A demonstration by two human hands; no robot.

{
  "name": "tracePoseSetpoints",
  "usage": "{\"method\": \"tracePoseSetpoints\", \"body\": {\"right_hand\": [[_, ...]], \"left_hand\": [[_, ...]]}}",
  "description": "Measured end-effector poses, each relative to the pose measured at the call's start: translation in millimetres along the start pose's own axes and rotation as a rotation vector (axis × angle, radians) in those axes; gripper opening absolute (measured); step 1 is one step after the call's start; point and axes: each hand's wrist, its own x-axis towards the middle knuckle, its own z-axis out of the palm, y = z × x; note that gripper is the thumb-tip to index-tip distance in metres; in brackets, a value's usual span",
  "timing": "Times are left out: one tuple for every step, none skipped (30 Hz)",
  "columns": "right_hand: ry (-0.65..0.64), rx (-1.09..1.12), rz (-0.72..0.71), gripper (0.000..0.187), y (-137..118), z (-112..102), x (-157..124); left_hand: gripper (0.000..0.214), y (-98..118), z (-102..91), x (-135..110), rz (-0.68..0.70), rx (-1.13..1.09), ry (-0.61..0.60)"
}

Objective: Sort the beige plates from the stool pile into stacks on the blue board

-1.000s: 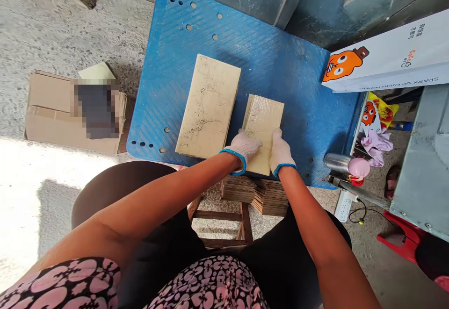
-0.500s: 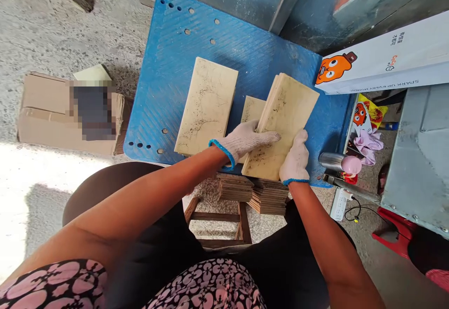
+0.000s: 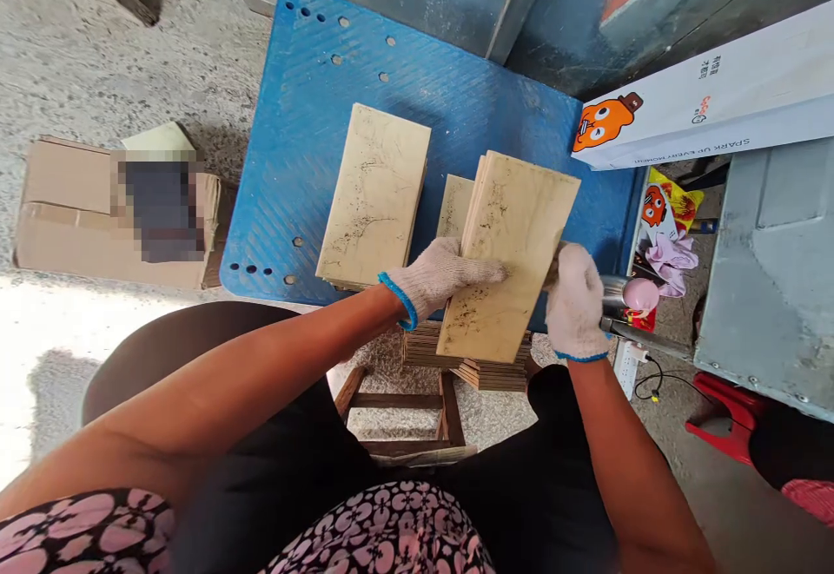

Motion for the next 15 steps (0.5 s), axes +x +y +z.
{"method": "tracePoseSetpoints", "body": {"right_hand": [[-0.021,0.011,-0.05,0.05,-5.8,-6.6,2.9],[-0.035,0.013,-0.099,0.049,-12.3,-13.8,5.4],[-0.057,0.011,-0.139,0.047,-19.2,-21.7,7.1],[-0.093,-0.002,-0.175,0.046,-26.0,-29.8,7.6],[-0.144,-0.033,-0.203,0.046,-32.2,-38.0,6.9],[-0.217,-0.086,-0.213,0.047,-37.6,-45.9,5.0],[-0.308,-0.158,-0.198,0.048,-41.9,-53.2,1.9],[-0.411,-0.242,-0.155,0.05,-45.1,-59.5,-2.1],[-0.515,-0.333,-0.085,0.053,-47.0,-64.8,-6.8],[-0.614,-0.422,0.002,0.054,-47.7,-68.8,-11.7],[-0.699,-0.496,0.094,0.053,-47.3,-71.6,-16.7],[-0.769,-0.555,0.172,0.052,-46.0,-73.3,-21.4],[-0.825,-0.606,0.235,0.05,-44.2,-74.1,-25.8],[-0.867,-0.651,0.277,0.048,-42.0,-74.3,-29.9],[-0.903,-0.688,0.298,0.046,-39.9,-74.2,-33.7]], "left_hand": [[0.041,-1.2,-1.0,-4.6,-0.017,0.023,-0.003],[0.041,-2.8,-2.0,-9.4,-0.037,0.053,-0.016],[0.041,-5.4,-2.7,-14.0,-0.056,0.083,-0.04],[0.042,-9.3,-3.4,-18.5,-0.07,0.112,-0.078],[0.043,-14.6,-3.9,-22.4,-0.077,0.142,-0.126],[0.044,-21.2,-4.4,-25.9,-0.08,0.182,-0.173],[0.044,-28.9,-4.9,-28.9,-0.081,0.237,-0.212],[0.043,-37.2,-5.3,-31.6,-0.084,0.307,-0.239],[0.042,-45.6,-5.7,-34.0,-0.087,0.384,-0.254],[0.041,-53.3,-6.1,-36.4,-0.087,0.46,-0.263],[0.039,-60.0,-6.5,-39.0,-0.082,0.529,-0.272],[0.038,-65.1,-6.9,-41.9,-0.07,0.588,-0.284],[0.036,-68.6,-7.1,-45.1,-0.059,0.642,-0.298],[0.035,-70.6,-7.2,-48.7,-0.056,0.696,-0.31],[0.033,-71.3,-7.2,-52.6,-0.065,0.752,-0.318]]}}
